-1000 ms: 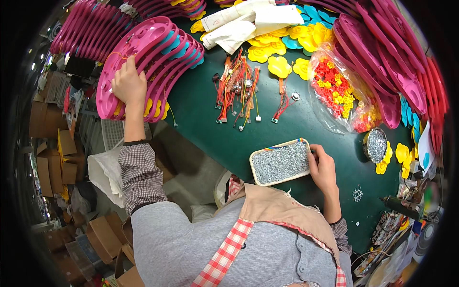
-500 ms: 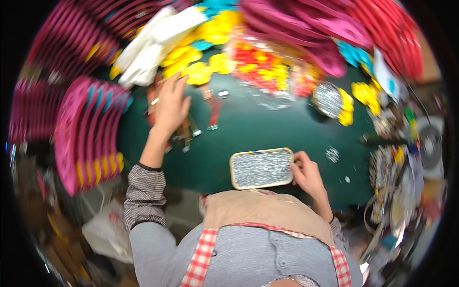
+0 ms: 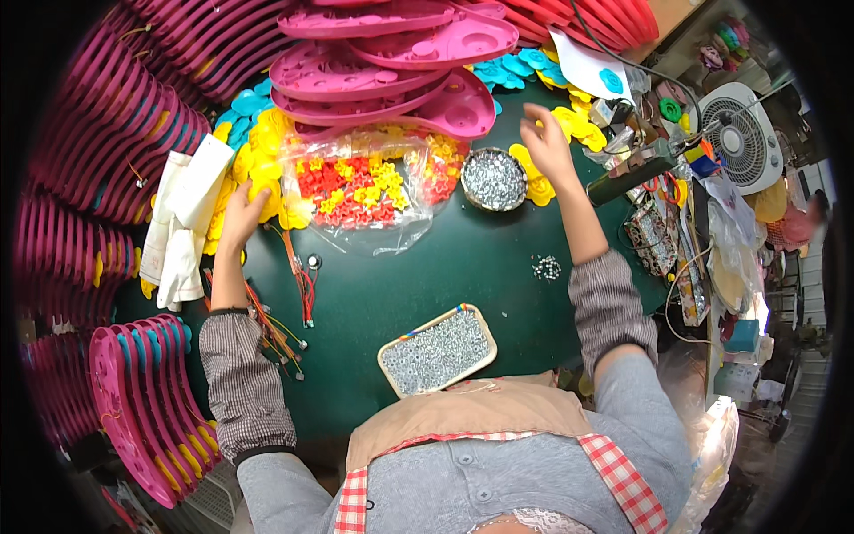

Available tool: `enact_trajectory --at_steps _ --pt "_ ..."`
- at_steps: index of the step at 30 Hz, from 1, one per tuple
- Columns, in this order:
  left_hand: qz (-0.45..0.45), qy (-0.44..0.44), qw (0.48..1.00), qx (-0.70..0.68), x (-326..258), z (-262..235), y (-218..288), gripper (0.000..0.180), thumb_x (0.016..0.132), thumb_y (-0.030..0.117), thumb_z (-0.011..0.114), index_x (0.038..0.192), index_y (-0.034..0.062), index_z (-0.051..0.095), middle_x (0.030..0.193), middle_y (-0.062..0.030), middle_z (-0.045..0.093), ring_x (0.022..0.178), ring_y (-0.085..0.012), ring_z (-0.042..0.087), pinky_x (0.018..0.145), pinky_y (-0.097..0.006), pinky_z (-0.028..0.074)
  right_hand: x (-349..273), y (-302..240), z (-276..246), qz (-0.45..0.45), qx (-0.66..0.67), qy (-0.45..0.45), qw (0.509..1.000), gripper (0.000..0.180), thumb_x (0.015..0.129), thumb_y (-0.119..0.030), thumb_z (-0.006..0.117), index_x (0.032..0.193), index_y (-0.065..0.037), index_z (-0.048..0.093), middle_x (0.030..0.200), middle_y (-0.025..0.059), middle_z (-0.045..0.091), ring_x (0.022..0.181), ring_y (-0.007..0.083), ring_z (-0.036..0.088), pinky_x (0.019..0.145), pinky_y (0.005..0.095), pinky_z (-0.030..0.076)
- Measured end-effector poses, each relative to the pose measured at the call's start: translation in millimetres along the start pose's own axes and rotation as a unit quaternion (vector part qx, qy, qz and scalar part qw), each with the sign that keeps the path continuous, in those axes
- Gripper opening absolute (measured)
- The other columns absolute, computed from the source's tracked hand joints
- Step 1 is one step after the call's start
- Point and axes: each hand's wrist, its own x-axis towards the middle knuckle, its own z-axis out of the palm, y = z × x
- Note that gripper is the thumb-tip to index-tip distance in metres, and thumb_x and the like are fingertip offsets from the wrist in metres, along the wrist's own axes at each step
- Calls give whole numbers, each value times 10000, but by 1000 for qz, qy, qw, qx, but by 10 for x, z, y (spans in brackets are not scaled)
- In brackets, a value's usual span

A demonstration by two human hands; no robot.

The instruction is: The person assembles decorative star-shaped lights by placing star components into a pink plastic mold, using a soldering iron to attach wires, and securing the assembly with a metal cap. The person repeats this process for multiple units.

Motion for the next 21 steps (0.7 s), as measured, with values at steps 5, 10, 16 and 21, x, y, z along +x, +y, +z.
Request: enact_trajectory --at_steps 5,10,16,21 --pt "40 54 981 183 -634 -63 -52 600 998 319 724 1406 -96 580 1273 -185 727 1107 -244 699 978 -346 542 1581 233 830 8 -177 -74 981 473 884 -239 628 1304 -36 709 1362 293 650 1276 442 623 1065 494 516" --pt "8 38 990 -136 -828 370 626 390 1033 239 692 1288 -54 655 1142 -80 729 1041 -162 686 959 -312 543 2537 1512 507 -34 -257 -57 964 712 904 -630 616 1499 -242 564 1586 164 498 1451 463 453 1130 648 395" --pt "-134 -88 955 -249 -1924 777 998 257 1031 126 683 1240 -20 647 1106 -35 715 1004 -107 657 920 -277 529 1680 828 1223 47 -378 -94 920 726 967 -723 486 1604 -380 419 1690 120 379 1582 456 249 1211 760 169" --pt "-78 -45 971 -220 -1875 1135 791 186 1004 95 693 1152 -5 639 1031 -15 661 953 -104 604 890 -268 499 1070 566 699 85 -366 -94 922 655 982 -687 498 1578 -419 447 1688 114 389 1584 422 267 1222 741 172"
